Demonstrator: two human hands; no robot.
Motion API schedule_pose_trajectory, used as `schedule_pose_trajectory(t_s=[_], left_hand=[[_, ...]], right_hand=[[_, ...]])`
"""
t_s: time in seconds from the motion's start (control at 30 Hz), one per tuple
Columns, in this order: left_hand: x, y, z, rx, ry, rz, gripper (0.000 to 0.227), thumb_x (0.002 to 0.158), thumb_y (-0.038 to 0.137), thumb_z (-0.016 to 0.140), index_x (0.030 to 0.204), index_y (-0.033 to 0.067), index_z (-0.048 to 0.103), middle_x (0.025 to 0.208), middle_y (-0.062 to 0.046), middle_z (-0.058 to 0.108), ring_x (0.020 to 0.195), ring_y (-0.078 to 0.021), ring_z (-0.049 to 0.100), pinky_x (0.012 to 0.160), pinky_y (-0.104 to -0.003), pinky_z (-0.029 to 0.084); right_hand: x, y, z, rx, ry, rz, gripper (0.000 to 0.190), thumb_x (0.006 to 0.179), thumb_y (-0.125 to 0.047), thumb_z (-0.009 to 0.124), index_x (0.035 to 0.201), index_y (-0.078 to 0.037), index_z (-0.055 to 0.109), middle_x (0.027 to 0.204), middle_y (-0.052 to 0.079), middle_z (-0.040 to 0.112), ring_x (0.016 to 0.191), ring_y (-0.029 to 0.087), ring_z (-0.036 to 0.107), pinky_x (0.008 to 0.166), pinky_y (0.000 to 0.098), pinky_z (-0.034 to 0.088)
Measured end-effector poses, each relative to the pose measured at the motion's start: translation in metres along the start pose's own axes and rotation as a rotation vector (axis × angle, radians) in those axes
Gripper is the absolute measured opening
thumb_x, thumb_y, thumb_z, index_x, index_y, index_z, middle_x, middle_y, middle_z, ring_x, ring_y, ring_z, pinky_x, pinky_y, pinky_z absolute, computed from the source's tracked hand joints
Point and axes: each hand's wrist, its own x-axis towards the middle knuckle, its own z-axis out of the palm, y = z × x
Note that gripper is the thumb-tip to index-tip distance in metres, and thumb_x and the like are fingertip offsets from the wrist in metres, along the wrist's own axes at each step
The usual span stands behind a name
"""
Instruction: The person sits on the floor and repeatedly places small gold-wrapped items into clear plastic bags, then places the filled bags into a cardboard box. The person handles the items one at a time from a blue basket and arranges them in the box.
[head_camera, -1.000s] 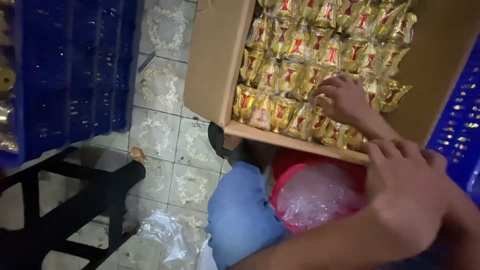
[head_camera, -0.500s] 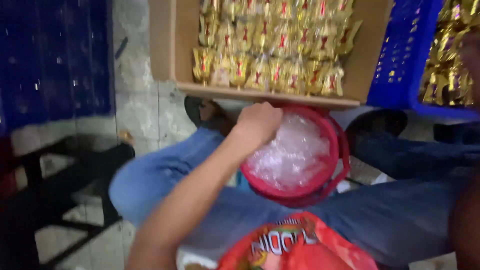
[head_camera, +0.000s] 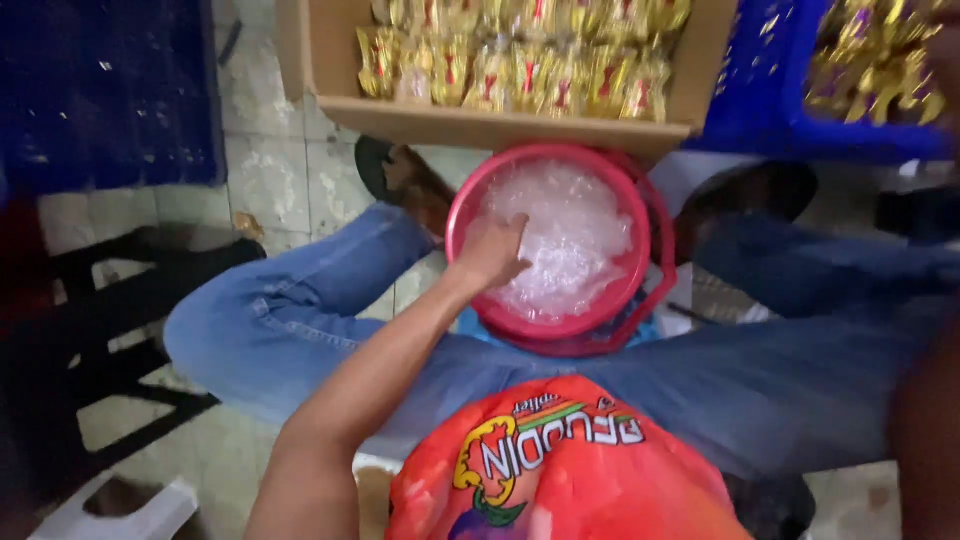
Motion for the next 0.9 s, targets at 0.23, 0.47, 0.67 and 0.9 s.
schedule_pose_trajectory(t_s=[0.23, 0.47, 0.67, 0.9], left_hand=[[-0.002, 0.034, -0.060, -0.069, -0.128, -0.002, 0.022, 0.085, 0.021, 0.061, 0.098, 0.0202, 0.079, 0.092, -0.014, 0.075, 0.089, -0.0383, 0.071, 0.072, -0.049, 0.056], [-0.041, 0.082, -0.233, -0.306, 0.192, 0.250, 0.014, 0.094, 0.015, 0.052, 0.087, 0.0115, 0.064, 0.091, -0.008, 0.069, 0.085, -0.0292, 0.062, 0.068, -0.044, 0.045], [-0.028, 0.098, -0.323, -0.316, 0.315, 0.308, 0.027, 0.103, 0.033, 0.056, 0.086, 0.0129, 0.060, 0.079, -0.003, 0.064, 0.068, -0.0182, 0.059, 0.062, -0.033, 0.048], [-0.018, 0.075, -0.387, -0.926, 0.282, 0.245, 0.080, 0.068, 0.060, 0.065, 0.136, 0.0188, 0.057, 0.140, -0.007, 0.060, 0.119, -0.0232, 0.063, 0.096, -0.042, 0.056]], right_hand=[[0.072, -0.115, -0.039, -0.263, 0.187, -0.097, 0.016, 0.104, -0.022, 0.082, 0.114, -0.009, 0.081, 0.101, 0.009, 0.076, 0.089, 0.024, 0.070, 0.081, 0.0392, 0.050], [0.095, -0.173, -0.020, 0.185, -0.271, 0.080, 0.047, 0.083, -0.042, 0.072, 0.124, -0.019, 0.073, 0.113, 0.002, 0.080, 0.104, 0.018, 0.074, 0.093, 0.0352, 0.054], [0.129, -0.173, -0.030, 0.403, -0.134, 0.072, 0.019, 0.091, -0.025, 0.068, 0.089, -0.011, 0.081, 0.083, 0.001, 0.080, 0.072, 0.012, 0.073, 0.063, 0.0275, 0.059], [0.199, -0.159, -0.042, 0.374, 0.250, 0.258, 0.034, 0.107, -0.026, 0.063, 0.080, -0.006, 0.065, 0.070, 0.009, 0.060, 0.058, 0.019, 0.056, 0.051, 0.0339, 0.050]])
